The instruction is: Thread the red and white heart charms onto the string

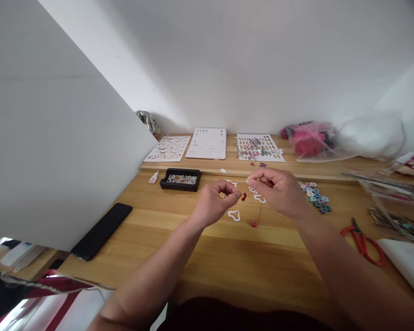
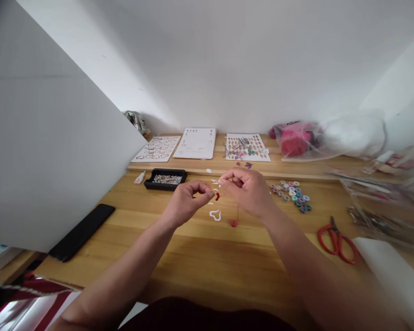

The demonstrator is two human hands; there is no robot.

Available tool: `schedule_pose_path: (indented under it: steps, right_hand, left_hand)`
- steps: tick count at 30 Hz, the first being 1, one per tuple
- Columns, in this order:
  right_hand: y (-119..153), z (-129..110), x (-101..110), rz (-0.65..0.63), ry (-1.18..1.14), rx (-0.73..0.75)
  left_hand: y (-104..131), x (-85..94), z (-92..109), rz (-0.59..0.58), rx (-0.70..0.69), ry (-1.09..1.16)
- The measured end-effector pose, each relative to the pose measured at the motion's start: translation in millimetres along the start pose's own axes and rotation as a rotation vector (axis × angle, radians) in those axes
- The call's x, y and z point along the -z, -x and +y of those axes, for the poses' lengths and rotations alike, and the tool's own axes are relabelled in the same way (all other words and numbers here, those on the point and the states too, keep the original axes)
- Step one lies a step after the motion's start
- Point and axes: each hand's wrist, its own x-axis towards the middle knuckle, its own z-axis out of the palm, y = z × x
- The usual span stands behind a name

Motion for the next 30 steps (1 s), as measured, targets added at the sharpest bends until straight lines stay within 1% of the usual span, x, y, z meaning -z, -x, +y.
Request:
schedule_pose_path:
  steps: [2, 5, 7, 10, 11, 13, 15, 17, 20, 22, 25, 28, 30]
  right_hand:
    - [-7, 4, 0, 0.007, -0.071, -0.019]
    - [-17, 7, -1, 0.004, -0.222, -0.074]
    - [-22, 7, -4, 0.018, -0.381, -0.131]
    - [-31, 6, -9, 0.044, -0.686, -0.238]
    - [-34, 5, -11, 0.037, -0.787, -0.277]
    - [-39, 4, -14, -0.016, -0.946, -0.349]
    - [-42, 2, -17, -0.073, -1.024, -0.383]
    - [-44, 1, -20, -0.087, -1.038, -0.374]
    - [-43, -1, -26, -0.06, -1.029, -0.344]
    - [-41, -3, -31, -0.042, -1.002, -0.324]
    - [-37, -3, -41, -0.017, -0.931, -0.281]
    - [-31, -5, -47, -0.011, -0.801, -0.219]
    - [-26, -8, -46, 0.013, -0.633, -0.132]
  left_hand:
    - [-5, 4.1, 7, -0.043, 0.0, 0.018]
    - [-15, 7.9, 14, -0.066, 0.013, 0.092]
    - [-23, 8.5, 18, -0.059, 0.027, 0.173]
    - [-34, 7.8, 23, -0.027, 0.033, 0.312]
    - [-37, 7.5, 24, -0.015, 0.032, 0.352]
    - [-42, 7.3, 26, -0.009, 0.03, 0.408]
    - [-46, 7.7, 28, -0.003, 0.025, 0.438]
    - [-48, 8.1, 28, 0.03, 0.014, 0.451]
    - [-51, 8.1, 29, 0.129, -0.011, 0.472]
    - [-52, 7.4, 28, 0.189, -0.036, 0.478]
    - [-53, 6.3, 24, 0.24, -0.072, 0.453]
    - [-54, 6.2, 17, 0.255, -0.094, 0.422]
    - [-54, 7.1, 12, 0.258, -0.116, 0.383]
